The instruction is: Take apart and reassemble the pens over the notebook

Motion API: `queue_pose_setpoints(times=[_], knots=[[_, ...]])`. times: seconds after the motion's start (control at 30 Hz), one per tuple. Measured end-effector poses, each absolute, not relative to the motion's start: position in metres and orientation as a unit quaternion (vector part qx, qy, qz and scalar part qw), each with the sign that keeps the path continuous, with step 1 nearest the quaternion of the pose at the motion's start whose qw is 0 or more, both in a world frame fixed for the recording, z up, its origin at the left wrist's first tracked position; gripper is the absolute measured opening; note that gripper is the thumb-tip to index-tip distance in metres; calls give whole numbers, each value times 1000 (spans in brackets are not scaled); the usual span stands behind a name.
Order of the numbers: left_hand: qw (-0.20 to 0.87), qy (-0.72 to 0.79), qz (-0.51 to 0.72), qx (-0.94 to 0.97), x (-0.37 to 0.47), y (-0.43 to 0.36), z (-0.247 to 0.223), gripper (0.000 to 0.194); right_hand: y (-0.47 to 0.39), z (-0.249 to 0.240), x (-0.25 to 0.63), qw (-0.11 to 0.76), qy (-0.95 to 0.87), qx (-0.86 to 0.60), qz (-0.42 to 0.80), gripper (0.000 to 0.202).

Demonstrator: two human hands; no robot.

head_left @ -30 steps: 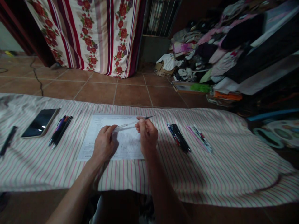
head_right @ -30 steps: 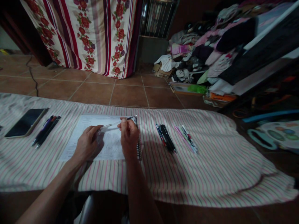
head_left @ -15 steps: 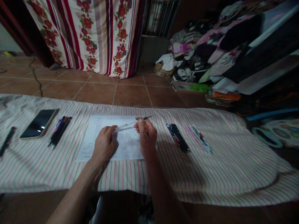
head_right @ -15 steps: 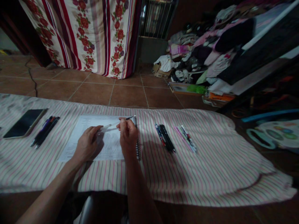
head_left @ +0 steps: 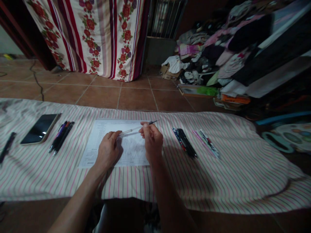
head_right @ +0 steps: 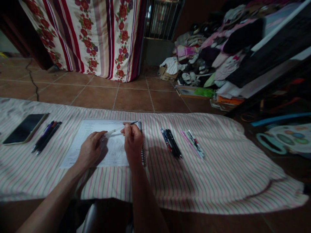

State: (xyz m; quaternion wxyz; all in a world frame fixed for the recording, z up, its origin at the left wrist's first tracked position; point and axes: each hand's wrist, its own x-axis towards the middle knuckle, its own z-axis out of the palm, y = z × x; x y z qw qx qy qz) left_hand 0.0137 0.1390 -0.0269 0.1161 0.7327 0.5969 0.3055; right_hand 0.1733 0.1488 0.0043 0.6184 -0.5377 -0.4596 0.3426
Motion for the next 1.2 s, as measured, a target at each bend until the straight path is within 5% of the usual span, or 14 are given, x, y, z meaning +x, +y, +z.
queue_pose_setpoints(times=[1.2], knots=[[138, 574, 345, 730, 21, 138, -24, 34, 149, -1, 174, 561, -505, -556, 348, 33]])
